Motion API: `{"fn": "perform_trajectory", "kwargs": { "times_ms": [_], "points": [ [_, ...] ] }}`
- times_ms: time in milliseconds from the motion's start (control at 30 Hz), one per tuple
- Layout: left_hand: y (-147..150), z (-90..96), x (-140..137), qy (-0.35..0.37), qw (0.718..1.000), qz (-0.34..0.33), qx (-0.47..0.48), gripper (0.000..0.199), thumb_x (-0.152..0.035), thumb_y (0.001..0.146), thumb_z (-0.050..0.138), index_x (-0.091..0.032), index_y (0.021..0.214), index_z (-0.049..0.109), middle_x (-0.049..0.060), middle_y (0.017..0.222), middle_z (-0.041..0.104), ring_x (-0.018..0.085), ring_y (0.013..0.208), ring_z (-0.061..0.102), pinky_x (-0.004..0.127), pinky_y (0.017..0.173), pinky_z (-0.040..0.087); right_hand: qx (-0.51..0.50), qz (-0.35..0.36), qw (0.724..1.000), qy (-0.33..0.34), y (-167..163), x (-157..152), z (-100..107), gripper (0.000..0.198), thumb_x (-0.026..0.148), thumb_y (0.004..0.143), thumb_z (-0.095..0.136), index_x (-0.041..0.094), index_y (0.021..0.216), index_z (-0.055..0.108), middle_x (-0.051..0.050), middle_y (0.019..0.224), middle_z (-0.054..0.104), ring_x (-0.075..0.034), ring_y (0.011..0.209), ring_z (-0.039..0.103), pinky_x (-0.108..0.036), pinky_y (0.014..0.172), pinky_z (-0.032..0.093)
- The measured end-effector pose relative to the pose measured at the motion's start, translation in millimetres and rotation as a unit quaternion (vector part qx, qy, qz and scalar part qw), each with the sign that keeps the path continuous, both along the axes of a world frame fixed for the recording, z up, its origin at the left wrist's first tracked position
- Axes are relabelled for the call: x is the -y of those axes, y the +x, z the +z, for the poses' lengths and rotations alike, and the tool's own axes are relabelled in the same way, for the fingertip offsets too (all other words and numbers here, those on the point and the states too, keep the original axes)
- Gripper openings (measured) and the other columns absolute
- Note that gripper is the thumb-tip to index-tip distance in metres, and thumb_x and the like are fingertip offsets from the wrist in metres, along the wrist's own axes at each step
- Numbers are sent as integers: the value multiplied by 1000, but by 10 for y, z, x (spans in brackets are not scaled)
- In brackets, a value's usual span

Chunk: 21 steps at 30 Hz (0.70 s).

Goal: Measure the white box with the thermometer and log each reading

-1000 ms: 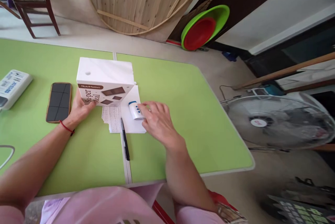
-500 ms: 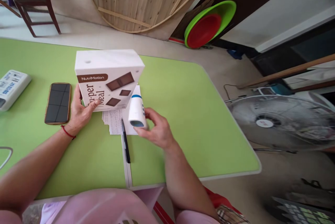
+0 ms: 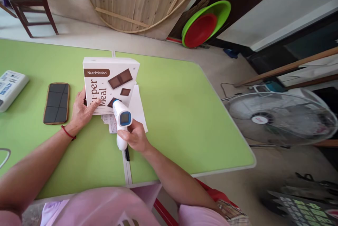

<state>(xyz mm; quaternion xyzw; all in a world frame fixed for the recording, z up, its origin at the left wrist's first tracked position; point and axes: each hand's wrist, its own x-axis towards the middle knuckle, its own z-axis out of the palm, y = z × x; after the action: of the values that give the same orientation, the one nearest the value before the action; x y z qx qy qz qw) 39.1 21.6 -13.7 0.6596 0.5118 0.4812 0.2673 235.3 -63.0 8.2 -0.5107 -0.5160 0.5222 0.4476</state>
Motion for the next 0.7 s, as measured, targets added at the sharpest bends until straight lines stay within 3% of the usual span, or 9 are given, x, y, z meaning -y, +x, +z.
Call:
{"fn": "perform_trajectory", "kwargs": {
  "times_ms": [367, 700],
  "points": [
    [10, -8, -20, -3, 999, -22, 29, 61, -67, 84, 62, -19, 123, 62, 10, 98, 67, 24, 83, 60, 36, 69, 50, 21, 11, 1000, -19, -31, 19, -92, 26, 42, 65, 71, 19, 70, 60, 1, 64, 55, -12, 58, 44, -26, 55, 40],
    [7, -3, -31, 3, 999, -32, 35, 62, -66, 84, 63, -20, 127, 60, 10, 103, 67, 26, 89, 61, 39, 77, 52, 32, 26, 999, -17, -23, 33, -85, 27, 45, 70, 69, 20, 73, 59, 0, 65, 55, -14, 61, 48, -29, 60, 44]
  ]
}}
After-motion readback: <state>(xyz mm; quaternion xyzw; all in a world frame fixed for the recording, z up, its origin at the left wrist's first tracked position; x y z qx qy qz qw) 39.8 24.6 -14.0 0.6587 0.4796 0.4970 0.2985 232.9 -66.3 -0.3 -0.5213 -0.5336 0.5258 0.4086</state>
